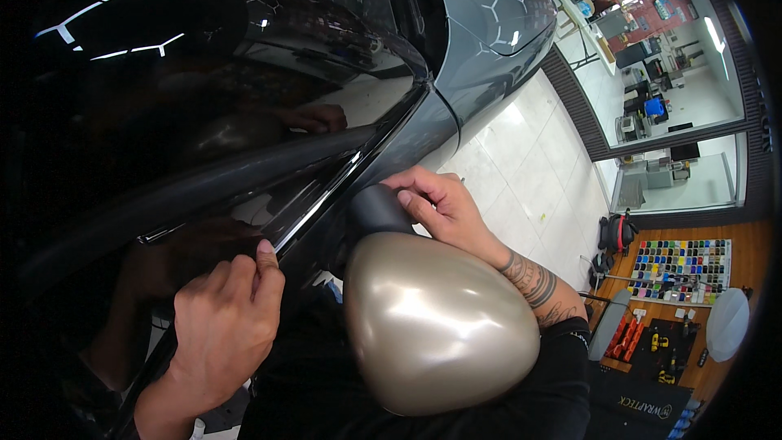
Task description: The person applies a protective film to the side of a grey car, focusing on the area around the side mirror. They use a squeegee to smooth the film and a knife to trim the edges, then wipe the surface with a cloth.
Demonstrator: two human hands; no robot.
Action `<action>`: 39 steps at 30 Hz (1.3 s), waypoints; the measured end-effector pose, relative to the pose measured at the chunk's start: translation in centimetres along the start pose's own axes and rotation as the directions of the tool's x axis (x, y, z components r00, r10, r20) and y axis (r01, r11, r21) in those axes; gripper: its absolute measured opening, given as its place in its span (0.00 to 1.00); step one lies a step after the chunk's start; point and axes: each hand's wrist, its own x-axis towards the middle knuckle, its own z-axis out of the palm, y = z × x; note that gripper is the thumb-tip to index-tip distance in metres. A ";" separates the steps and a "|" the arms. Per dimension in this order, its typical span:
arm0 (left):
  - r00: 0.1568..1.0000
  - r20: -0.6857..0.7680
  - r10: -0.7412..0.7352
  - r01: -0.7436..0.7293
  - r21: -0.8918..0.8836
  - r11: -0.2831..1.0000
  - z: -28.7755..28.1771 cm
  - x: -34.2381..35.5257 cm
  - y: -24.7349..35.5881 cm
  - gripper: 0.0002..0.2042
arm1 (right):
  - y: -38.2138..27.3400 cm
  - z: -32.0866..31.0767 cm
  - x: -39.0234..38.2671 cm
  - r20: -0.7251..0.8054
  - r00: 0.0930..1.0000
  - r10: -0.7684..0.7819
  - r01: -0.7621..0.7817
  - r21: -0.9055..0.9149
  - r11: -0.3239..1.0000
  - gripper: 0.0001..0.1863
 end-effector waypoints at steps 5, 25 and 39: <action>0.999 -0.029 0.015 -0.014 0.022 1.000 0.0 -0.3 -0.1 0.04 | 0.1 0.2 -0.1 -0.013 1.000 0.002 -0.001 0.010 1.000 0.11; 0.985 -0.167 -0.040 0.050 0.051 0.997 1.2 -1.3 -0.4 0.05 | -1.2 0.3 0.3 0.027 1.000 0.009 -0.006 -0.107 0.994 0.11; 0.990 -0.128 -0.057 0.055 -0.016 0.998 0.9 -1.9 -0.8 0.03 | -1.1 0.3 0.7 0.038 0.999 0.005 0.002 -0.185 0.983 0.12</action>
